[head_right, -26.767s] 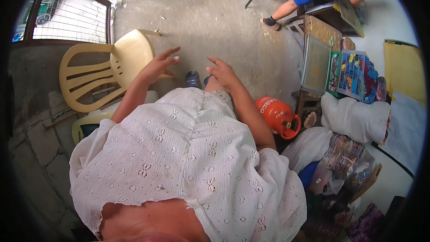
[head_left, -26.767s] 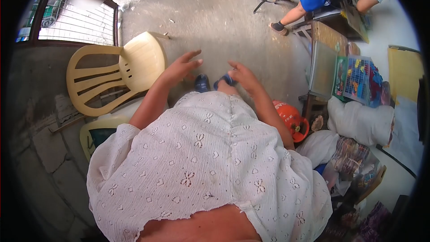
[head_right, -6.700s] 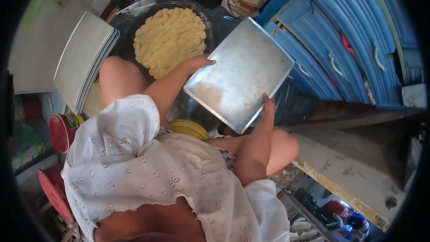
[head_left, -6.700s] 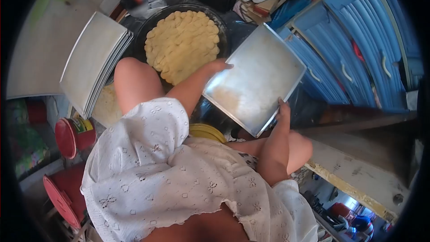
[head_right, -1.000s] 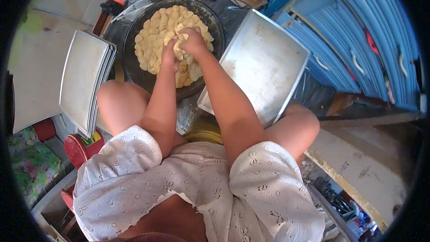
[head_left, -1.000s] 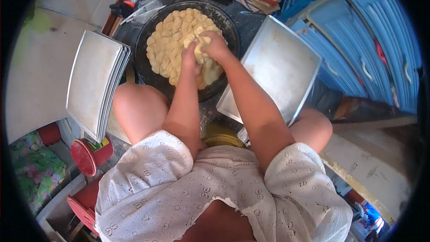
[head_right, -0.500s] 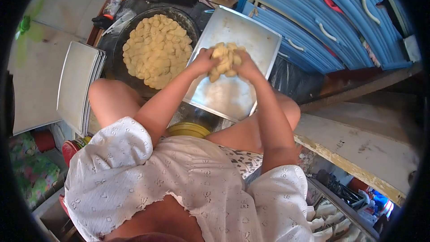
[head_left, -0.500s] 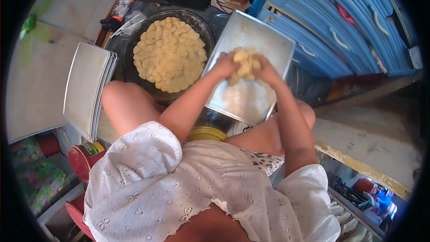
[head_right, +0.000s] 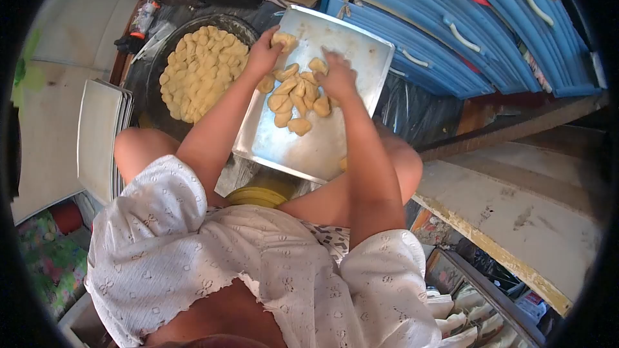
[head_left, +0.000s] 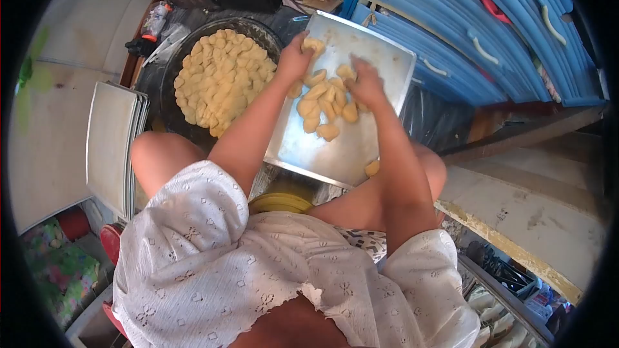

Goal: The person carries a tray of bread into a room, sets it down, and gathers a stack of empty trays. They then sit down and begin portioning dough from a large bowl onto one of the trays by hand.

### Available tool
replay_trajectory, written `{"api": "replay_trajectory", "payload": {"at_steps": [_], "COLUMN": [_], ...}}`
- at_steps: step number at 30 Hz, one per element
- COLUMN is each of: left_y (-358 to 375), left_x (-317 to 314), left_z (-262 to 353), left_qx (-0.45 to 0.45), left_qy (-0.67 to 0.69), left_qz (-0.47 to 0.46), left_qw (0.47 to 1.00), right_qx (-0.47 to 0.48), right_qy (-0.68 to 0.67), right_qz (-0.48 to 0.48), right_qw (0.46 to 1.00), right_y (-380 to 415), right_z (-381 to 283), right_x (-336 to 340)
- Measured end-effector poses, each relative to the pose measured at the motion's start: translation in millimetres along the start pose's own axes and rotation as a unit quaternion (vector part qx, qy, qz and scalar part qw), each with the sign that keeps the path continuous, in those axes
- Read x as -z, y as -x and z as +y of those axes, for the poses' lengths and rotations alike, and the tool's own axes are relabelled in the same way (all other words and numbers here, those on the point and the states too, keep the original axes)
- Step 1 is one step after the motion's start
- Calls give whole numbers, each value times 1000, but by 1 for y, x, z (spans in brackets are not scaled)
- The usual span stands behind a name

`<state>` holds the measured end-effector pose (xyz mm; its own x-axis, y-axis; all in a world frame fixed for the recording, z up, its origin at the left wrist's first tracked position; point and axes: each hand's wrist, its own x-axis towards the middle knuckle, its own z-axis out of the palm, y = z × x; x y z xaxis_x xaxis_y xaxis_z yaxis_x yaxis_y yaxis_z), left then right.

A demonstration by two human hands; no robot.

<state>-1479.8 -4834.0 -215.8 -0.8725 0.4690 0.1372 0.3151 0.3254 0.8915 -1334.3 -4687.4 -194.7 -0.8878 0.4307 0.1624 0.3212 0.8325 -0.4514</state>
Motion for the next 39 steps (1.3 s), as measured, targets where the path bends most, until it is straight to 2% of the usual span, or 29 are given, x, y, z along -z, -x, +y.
{"api": "replay_trajectory", "payload": {"at_steps": [1, 2, 3, 4, 5, 7, 8, 9, 10, 11, 13, 15, 17, 18, 19, 20, 21, 23, 24, 25, 27, 28, 30, 31, 33, 35, 37, 38, 39], "left_y": [-8, -15, -21, -28, -31, -31, -33, -34, -33, -30, -31, -35, -48, -52, -57, -60, -53, -35, -30, -23, -10, -7, -9, -11, -21, -36, -44, -46, -48], "left_x": [-4, -5, -10, -14, -20, -26, -32, -35, -37, -36, -32, -31, -37, -38, -39, -41, -40, -43, -50, -54, -57, -58, -62, -65, -69, -69, -61, -57, -56], "left_z": [8, 18, 18, 19, 17, 19, 12, 10, 7, 12, 17, 17, 4, 2, 2, 1, 9, 34, 33, 37, 40, 39, 39, 39, 42, 44, 49, 48, 45], "left_qx": [-18, 21, 20, -27, -72, -70, -121, -173, -171, -143, -112, -126, -135, -134, -134, -136, -132, -162, -131, -132, -178, -177, -213, -217, -245, -248, -112, -72, -77], "left_qy": [-4, -13, -12, -62, -111, -126, -125, -125, -124, -139, -156, -197, -231, -218, -206, -202, -197, -293, -274, -274, -283, -286, -296, -297, -303, -321, -346, -331, -333], "left_qz": [43, 14, 11, 14, 15, -9, 0, 11, 9, -15, -43, -54, -31, -20, -6, -24, -26, 77, 57, 64, -18, -14, -71, -63, -73, -40, 24, 40, 41], "left_qw": [999, 1000, 1000, 998, 991, 990, 985, 977, 977, 980, 981, 971, 963, 967, 969, 970, 971, 939, 951, 950, 942, 942, 928, 928, 918, 913, 931, 940, 939], "right_qx": [-1, -37, -73, -71, -76, -155, -161, -111, -59, -62, 70, 61, 45, 27, 26, 27, 24, 11, 15, 19, -40, -36, 92, 94, 136, -54, -148, -174, -199], "right_qy": [1, -75, -152, -195, -193, -233, -231, -203, -174, -174, 2, 8, 7, 46, 102, 152, 185, 247, 184, 188, 218, 219, 241, 246, 94, -112, -179, -199, -219], "right_qz": [1, -62, -123, -52, -53, 97, 96, 155, 213, 211, 10, -41, -98, -209, -360, -502, -535, -624, -497, -494, -566, -565, -605, -599, -493, -378, -230, -155, -78], "right_qw": [1000, 995, 978, 977, 977, 955, 955, 960, 960, 960, 997, 997, 994, 977, 927, 851, 824, 741, 848, 849, 794, 794, 753, 756, 854, 917, 945, 952, 952], "right_y": [-5, -10, -13, -16, -21, -38, -46, -56, -65, -71, -74, -73, -61, -50, -34, -12, 20, 63, 125, 123, 110, 110, 100, 95, 74, 37, -3, -22, -39], "right_z": [3, 5, 6, 8, 6, -3, -3, -3, -3, 4, 19, 14, 0, -1, -11, -21, -13, -23, 41, 30, 0, -2, -2, 7, 28, 34, 32, 41, 50], "right_x": [-2, -1, 0, 2, 8, 25, 23, 18, 14, 3, -25, -5, 47, 69, 89, 105, 99, 104, 62, 62, 58, 58, 58, 58, 62, 83, 93, 84, 69]}}
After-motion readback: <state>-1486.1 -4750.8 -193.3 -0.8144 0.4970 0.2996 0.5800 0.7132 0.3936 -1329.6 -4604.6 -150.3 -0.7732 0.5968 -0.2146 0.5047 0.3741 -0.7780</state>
